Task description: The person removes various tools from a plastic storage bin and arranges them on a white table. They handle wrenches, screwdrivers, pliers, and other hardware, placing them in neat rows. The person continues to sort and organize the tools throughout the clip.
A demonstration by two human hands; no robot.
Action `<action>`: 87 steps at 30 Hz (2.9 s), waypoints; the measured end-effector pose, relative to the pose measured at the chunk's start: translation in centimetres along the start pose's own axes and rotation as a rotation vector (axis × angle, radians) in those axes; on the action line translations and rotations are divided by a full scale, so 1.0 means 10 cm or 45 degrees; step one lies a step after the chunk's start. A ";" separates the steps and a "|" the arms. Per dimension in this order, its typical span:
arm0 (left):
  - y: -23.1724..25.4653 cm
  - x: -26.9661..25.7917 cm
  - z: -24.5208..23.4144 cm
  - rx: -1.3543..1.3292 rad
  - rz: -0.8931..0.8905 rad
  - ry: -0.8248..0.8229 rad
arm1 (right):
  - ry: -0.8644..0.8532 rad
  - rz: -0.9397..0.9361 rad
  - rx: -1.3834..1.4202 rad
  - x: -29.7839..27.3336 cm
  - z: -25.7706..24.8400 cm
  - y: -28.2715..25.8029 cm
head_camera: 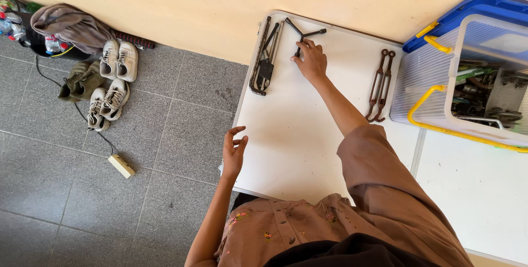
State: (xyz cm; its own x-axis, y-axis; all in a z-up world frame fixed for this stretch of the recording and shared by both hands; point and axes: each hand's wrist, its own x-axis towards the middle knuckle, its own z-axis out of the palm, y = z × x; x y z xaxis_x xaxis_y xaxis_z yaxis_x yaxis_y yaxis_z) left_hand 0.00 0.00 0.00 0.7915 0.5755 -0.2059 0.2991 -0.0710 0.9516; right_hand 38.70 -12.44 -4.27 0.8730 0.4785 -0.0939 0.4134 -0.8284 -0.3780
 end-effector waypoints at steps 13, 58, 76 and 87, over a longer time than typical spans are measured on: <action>0.20 -0.08 0.02 -0.042 0.002 -0.022 | 0.083 -0.101 -0.001 0.01 -0.03 0.00; 0.12 -0.09 0.05 -0.051 -0.002 -0.031 | 0.126 -0.156 -0.061 0.05 0.03 -0.14; 0.35 0.02 0.33 -0.048 0.066 -0.190 | 0.092 -0.103 0.262 -0.64 -0.68 -0.06; 1.71 0.22 1.94 -0.201 0.394 -0.664 | 0.137 -0.448 0.747 -2.27 -2.74 0.61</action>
State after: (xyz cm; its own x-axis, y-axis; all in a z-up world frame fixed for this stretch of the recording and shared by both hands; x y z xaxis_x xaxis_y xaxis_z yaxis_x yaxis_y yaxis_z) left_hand 17.25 -15.73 11.43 0.9967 0.0716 0.0386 -0.0367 -0.0269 0.9990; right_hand 28.46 -36.38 20.75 0.7459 0.6333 0.2064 0.4953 -0.3201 -0.8076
